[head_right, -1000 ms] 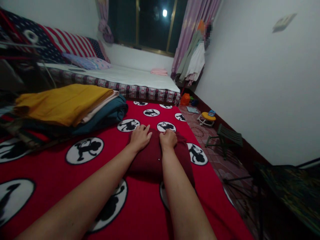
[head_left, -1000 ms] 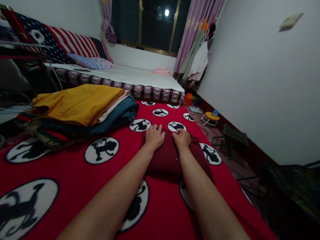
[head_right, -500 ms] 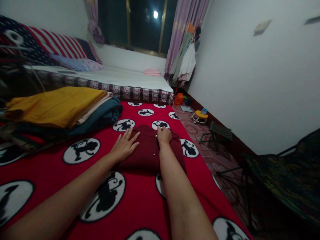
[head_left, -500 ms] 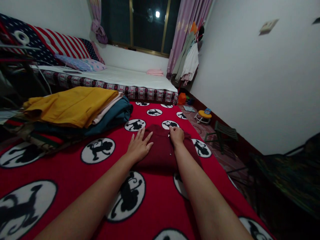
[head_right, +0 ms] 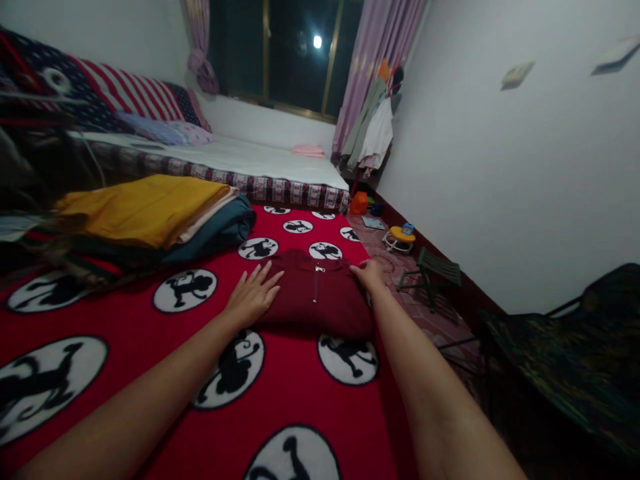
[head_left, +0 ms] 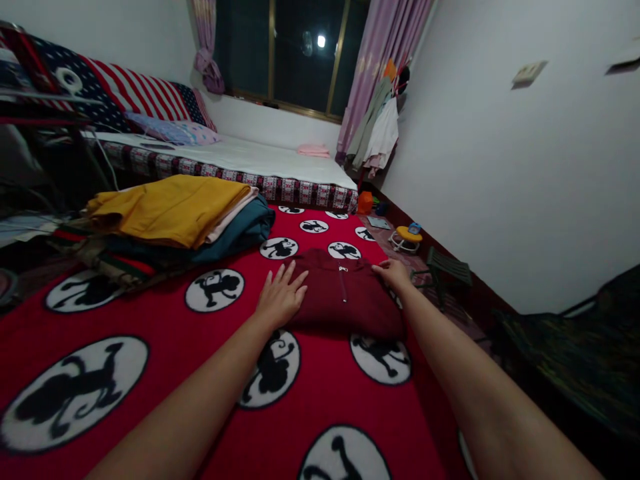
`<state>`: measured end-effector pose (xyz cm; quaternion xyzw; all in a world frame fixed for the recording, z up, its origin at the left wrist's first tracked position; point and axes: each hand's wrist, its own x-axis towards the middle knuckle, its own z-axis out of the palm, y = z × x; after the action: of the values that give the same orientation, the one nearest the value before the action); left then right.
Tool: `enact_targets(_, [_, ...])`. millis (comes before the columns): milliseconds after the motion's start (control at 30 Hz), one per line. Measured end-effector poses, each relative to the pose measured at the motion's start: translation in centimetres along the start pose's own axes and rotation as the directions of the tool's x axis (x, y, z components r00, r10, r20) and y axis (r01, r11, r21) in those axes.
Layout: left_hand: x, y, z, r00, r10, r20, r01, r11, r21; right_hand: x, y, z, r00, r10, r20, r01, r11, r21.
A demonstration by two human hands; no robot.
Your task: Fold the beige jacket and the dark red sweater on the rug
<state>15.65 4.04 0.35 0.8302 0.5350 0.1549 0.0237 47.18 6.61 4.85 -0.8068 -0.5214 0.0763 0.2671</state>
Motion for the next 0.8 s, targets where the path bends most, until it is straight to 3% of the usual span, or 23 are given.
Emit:
enact_targets(100, [0.0,0.0,0.0,1.000,-0.006,0.002,0.006,1.000,-0.010,0.2,0.5,0.1,1.000,0.004,0.001,-0.004,0.996,-0.086])
enact_targets(233, [0.0,-0.1,0.0,1.000,-0.009,-0.006,0.008,1.000,-0.016,0.1,0.4,0.7,0.996,0.030,-0.086,-0.046,0.983,-0.180])
enact_targets(400, [0.0,-0.1,0.2,1.000,-0.008,-0.014,0.008,1.000,-0.018,0.7,-0.5,0.7,0.998,0.059,-0.031,-0.065,0.959,-0.276])
enact_targets(500, [0.1,-0.1,0.3,1.000,-0.016,-0.024,0.016,1.000,-0.020,1.6,-2.0,0.3,0.999,-0.035,-0.028,0.026,0.962,-0.272])
enact_targets(633, [0.1,-0.2,0.5,0.999,-0.015,-0.030,0.014,1.000,-0.023,1.8,-3.4,1.1,0.966,-0.256,0.032,0.258,0.954,-0.155])
enact_targets(800, [0.1,-0.3,0.5,0.999,-0.010,-0.042,0.009,1.000,-0.023,1.5,-2.4,2.5,0.928,-0.317,0.195,0.331,0.943,-0.046])
